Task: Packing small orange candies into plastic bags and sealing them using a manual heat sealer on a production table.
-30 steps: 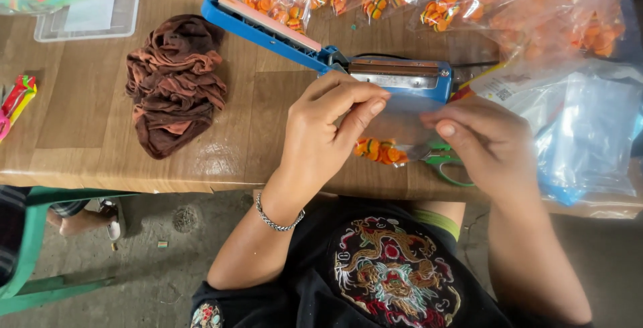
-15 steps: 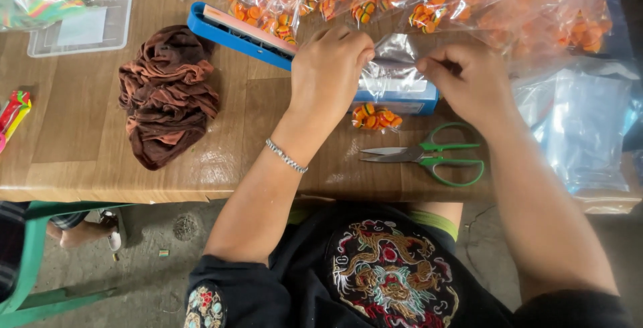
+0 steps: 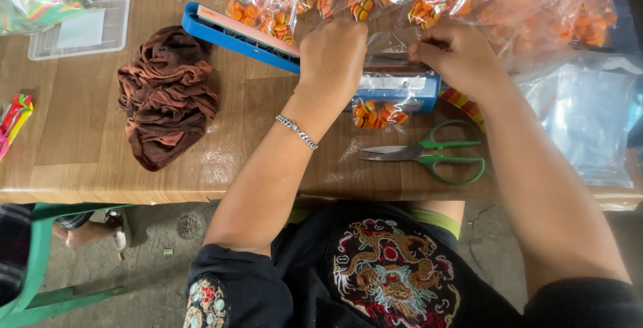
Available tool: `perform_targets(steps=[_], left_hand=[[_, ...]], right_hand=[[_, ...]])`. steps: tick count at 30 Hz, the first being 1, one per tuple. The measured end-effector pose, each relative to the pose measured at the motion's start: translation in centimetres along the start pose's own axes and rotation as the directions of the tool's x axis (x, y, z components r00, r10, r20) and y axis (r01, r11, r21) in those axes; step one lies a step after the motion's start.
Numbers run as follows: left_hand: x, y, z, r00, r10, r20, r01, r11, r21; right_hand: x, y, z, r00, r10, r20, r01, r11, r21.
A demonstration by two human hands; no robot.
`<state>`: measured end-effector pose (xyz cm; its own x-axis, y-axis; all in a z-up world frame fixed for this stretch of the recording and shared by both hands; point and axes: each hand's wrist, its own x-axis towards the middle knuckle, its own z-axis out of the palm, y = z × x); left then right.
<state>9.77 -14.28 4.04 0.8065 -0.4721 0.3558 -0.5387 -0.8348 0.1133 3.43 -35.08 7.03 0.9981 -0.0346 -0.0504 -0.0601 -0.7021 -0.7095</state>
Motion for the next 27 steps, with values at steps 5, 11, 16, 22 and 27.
perform_targets(steps=[5,11,16,22,27], left_hand=[[1.0,0.2,-0.2,0.974,-0.051,0.220,0.044,0.998,0.038],[1.5,0.0,1.1,0.976,-0.030,0.215,0.007,0.994,0.110],[2.0,0.0,1.4,0.951,-0.062,0.302,0.029,0.993,0.112],[2.5,0.1,0.9,0.914,-0.102,0.393,0.068,0.993,0.100],[3.0,-0.1,1.1,0.937,-0.077,0.341,0.059,0.996,0.064]], right_hand=[[0.8,0.5,0.1,0.995,0.091,0.050,-0.090,0.995,-0.032],[2.3,2.9,1.0,0.994,0.045,0.099,-0.046,0.999,0.007],[1.9,1.5,0.6,0.980,0.155,0.122,-0.153,0.988,-0.026],[2.0,1.5,0.6,0.976,0.120,0.182,-0.164,0.955,0.247],[1.9,0.9,0.1,0.984,0.018,0.178,-0.061,0.969,0.241]])
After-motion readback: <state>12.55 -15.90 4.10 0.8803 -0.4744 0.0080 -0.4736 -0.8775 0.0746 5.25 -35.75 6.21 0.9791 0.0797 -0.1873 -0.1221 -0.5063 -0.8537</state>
